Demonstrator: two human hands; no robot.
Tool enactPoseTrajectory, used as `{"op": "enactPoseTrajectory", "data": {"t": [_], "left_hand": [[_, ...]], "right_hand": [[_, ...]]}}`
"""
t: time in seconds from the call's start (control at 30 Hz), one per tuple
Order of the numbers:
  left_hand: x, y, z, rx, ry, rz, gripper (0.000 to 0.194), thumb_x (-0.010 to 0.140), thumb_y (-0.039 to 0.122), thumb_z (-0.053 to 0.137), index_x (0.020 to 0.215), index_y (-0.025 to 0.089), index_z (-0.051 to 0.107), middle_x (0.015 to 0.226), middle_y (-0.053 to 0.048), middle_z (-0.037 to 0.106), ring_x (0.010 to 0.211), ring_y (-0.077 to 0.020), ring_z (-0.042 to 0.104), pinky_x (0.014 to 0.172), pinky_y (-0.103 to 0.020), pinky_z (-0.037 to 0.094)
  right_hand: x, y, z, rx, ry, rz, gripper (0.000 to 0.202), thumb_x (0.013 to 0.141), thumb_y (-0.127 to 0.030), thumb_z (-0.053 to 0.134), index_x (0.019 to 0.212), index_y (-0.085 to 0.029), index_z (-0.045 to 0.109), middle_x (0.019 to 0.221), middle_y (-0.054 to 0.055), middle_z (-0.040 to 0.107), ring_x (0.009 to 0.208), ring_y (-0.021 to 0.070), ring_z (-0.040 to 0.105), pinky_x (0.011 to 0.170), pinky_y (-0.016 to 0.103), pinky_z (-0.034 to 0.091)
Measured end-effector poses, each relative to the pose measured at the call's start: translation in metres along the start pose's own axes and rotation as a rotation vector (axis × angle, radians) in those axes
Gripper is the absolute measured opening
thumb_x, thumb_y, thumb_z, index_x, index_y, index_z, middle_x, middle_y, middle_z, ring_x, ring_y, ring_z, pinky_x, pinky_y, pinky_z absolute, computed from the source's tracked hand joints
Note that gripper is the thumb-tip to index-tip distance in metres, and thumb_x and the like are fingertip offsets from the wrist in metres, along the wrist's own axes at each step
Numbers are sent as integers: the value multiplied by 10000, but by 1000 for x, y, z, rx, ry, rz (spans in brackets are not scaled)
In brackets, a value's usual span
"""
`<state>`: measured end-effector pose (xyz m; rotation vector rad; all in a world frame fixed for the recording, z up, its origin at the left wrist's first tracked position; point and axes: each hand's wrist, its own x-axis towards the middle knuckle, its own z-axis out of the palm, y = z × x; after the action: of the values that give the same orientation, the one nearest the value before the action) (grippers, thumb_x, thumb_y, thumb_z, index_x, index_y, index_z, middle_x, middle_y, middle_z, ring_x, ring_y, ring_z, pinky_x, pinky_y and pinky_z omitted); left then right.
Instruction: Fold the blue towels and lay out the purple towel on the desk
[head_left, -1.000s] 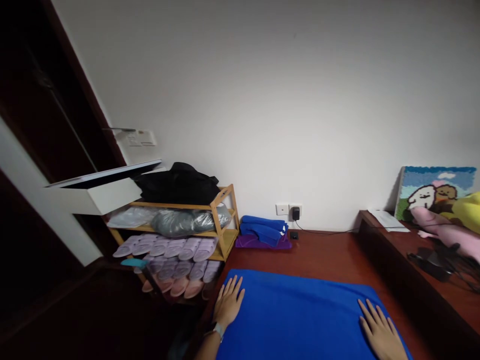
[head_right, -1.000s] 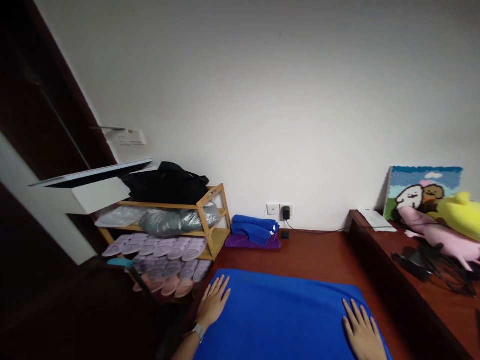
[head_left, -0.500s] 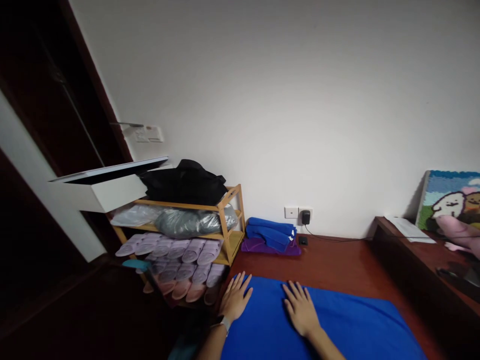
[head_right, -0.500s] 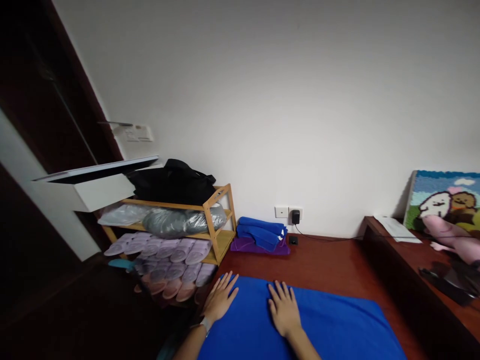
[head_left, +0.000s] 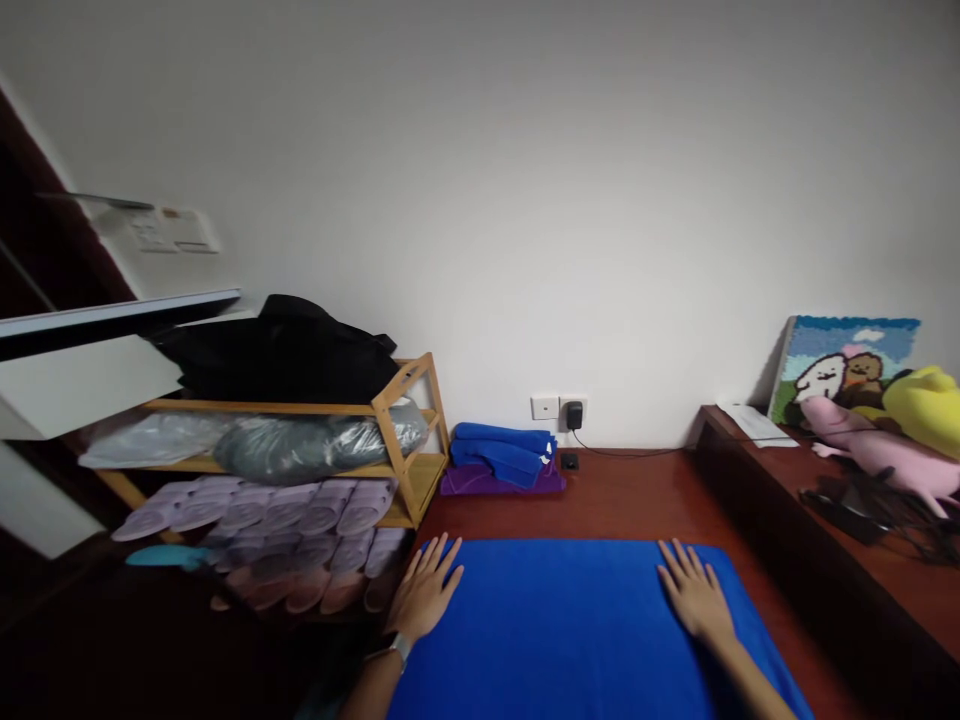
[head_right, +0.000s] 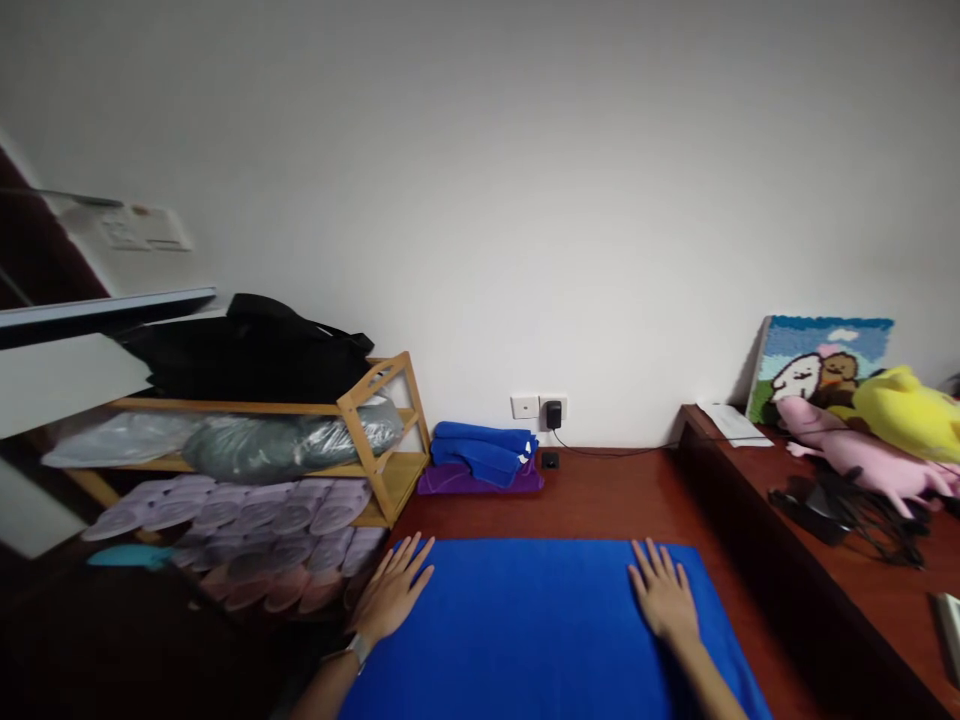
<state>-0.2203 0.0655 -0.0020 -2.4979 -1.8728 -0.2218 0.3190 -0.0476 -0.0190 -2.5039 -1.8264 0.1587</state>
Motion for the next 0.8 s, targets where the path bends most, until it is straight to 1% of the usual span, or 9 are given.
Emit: {"op": "enactPoseTrajectory", "data": {"t": [0.1, 0.17, 0.3, 0.43, 0.53, 0.6, 0.63, 0.7, 0.8], "left_hand": [[1, 2, -2, 2, -10, -10, 614, 1025, 599, 299, 1579, 337, 334, 1679, -33, 289, 1547, -232, 253, 1255, -460, 212], [1, 3, -4, 3, -12, -20, 620, 1019, 610, 312, 1577, 341, 337, 1678, -38, 291, 1547, -248, 248, 1253, -469, 219], [1, 3, -8, -2, -17, -37, 610, 1009, 631, 339, 1558, 368, 373, 1668, -36, 324, 1536, -270, 276, 1238, -473, 261], [1, -1, -5, -13, 17, -60, 591, 1016, 604, 345, 1545, 349, 411, 1651, -43, 365, 1519, -262, 325, 1230, -457, 286], [-1, -2, 0, -23, 70, -80, 600, 1018, 604, 336, 1554, 342, 397, 1660, -49, 348, 1528, -270, 305, 1232, -470, 279], [-2, -1, 3, -29, 85, -88, 604, 1015, 615, 339, 1553, 349, 397, 1666, -51, 336, 1533, -280, 289, 1230, -472, 278], [-3, 0, 3, -31, 87, -92, 604, 1013, 619, 342, 1552, 354, 397, 1668, -50, 334, 1535, -285, 284, 1229, -474, 280], [-4, 1, 3, -35, 90, -94, 599, 1012, 620, 347, 1553, 368, 390, 1671, -40, 330, 1539, -291, 272, 1226, -479, 283], [-4, 0, 4, -37, 95, -87, 588, 1013, 608, 357, 1551, 374, 392, 1673, -37, 326, 1540, -292, 269, 1225, -479, 283]], "right_hand": [[4, 70, 12, -5, 8, 110, 704, 967, -559, 203, 1618, -289, 208, 1704, -10, 163, 1564, 239, 135, 1258, 476, 166], [4, 92, 18, 7, 13, 121, 731, 955, -571, 194, 1623, -275, 191, 1708, -11, 145, 1565, 226, 129, 1260, 457, 166], [2, 97, 22, 25, 17, 111, 760, 934, -576, 200, 1624, -257, 196, 1708, -9, 154, 1565, 225, 129, 1260, 459, 165], [2, 96, 22, 24, 30, 132, 753, 932, -586, 181, 1620, -284, 210, 1701, -11, 184, 1564, 236, 143, 1252, 510, 164], [8, 85, 11, -13, 16, 198, 728, 933, -552, 206, 1591, -263, 322, 1680, 24, 264, 1558, 274, 177, 1246, 563, 136], [12, 53, -6, -43, 32, 209, 702, 937, -473, 227, 1562, -199, 391, 1666, 63, 300, 1555, 296, 185, 1247, 571, 120], [13, 26, -16, -42, 58, 179, 692, 940, -435, 232, 1553, -163, 403, 1663, 81, 303, 1556, 301, 181, 1249, 565, 113], [9, -48, -35, 15, 149, 0, 682, 960, -400, 230, 1569, -121, 360, 1669, 99, 281, 1561, 294, 156, 1261, 529, 86], [-10, -181, -50, 211, 105, -331, 688, 1007, -493, 200, 1587, -144, 321, 1672, 73, 270, 1563, 263, 157, 1275, 473, 70]]}}
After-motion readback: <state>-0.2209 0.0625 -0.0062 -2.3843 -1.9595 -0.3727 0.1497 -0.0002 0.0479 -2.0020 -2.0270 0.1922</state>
